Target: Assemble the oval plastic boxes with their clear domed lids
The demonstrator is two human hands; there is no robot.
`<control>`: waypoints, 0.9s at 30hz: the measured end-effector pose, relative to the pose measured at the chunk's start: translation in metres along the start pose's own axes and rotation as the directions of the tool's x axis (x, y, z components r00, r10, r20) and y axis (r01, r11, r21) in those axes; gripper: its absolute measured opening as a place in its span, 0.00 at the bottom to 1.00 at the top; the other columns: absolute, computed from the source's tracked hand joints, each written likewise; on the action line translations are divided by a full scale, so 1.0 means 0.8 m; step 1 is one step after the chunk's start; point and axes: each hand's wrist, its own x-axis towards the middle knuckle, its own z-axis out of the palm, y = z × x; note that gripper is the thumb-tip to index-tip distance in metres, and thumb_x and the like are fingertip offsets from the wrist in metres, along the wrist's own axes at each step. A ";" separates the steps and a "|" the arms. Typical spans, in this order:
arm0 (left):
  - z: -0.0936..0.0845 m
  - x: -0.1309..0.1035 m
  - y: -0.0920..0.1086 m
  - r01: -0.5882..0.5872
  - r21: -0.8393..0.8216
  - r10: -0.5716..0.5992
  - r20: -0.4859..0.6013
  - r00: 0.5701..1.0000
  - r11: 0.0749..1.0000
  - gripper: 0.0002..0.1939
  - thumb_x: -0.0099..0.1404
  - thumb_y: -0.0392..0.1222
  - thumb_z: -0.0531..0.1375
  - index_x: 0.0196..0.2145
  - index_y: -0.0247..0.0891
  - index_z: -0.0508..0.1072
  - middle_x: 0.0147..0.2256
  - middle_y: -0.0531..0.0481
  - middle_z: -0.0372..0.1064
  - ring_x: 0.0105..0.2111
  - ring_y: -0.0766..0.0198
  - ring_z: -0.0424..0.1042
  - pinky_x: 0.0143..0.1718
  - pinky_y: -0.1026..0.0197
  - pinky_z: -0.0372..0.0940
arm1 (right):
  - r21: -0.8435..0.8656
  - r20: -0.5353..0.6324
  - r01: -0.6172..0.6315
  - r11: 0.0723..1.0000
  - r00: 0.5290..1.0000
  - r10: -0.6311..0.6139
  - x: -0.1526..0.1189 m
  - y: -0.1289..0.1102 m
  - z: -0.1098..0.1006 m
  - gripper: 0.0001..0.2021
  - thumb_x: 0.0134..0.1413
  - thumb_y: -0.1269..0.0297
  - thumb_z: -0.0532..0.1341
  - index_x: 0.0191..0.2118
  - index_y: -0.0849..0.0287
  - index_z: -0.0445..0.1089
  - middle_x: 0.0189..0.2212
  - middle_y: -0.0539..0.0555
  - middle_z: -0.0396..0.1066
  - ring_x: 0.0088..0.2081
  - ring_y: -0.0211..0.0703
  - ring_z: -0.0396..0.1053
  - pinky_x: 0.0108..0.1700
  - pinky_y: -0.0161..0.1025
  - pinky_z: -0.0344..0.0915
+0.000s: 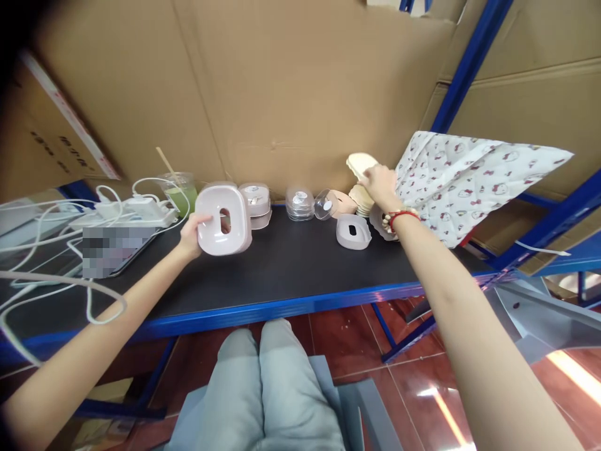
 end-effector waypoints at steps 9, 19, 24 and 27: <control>0.034 -0.072 0.018 0.050 -0.352 -0.162 -0.297 0.941 0.935 0.12 0.56 0.42 0.50 0.28 0.37 0.72 0.22 0.50 0.71 0.27 0.56 0.75 0.26 0.60 0.69 | 0.291 -0.151 0.300 0.909 0.952 -0.266 -0.108 -0.146 -0.046 0.08 0.52 0.59 0.64 0.35 0.58 0.75 0.34 0.55 0.71 0.39 0.48 0.66 0.42 0.44 0.57; 0.078 -0.121 0.014 0.155 -0.526 -0.354 -0.302 0.885 0.836 0.10 0.60 0.39 0.50 0.29 0.38 0.70 0.24 0.52 0.71 0.28 0.61 0.72 0.31 0.62 0.68 | 0.469 0.088 0.352 0.810 0.894 -0.439 -0.204 -0.257 -0.011 0.05 0.47 0.68 0.67 0.23 0.60 0.74 0.33 0.58 0.72 0.43 0.49 0.65 0.44 0.45 0.56; 0.079 -0.101 0.011 0.115 -0.508 -0.314 -0.325 0.892 0.853 0.10 0.62 0.41 0.51 0.28 0.38 0.71 0.23 0.53 0.71 0.27 0.65 0.72 0.30 0.67 0.66 | 0.558 -0.008 0.371 0.742 0.897 -0.443 -0.201 -0.253 0.004 0.05 0.46 0.70 0.67 0.23 0.57 0.74 0.33 0.57 0.73 0.43 0.49 0.66 0.45 0.47 0.58; 0.076 -0.084 0.016 0.117 -0.480 -0.302 -0.328 0.895 0.870 0.09 0.62 0.40 0.53 0.29 0.38 0.72 0.25 0.52 0.73 0.27 0.64 0.73 0.30 0.66 0.67 | 0.681 -0.102 0.349 0.644 0.915 -0.389 -0.195 -0.238 0.010 0.03 0.45 0.66 0.67 0.24 0.56 0.74 0.35 0.55 0.73 0.41 0.48 0.67 0.46 0.47 0.61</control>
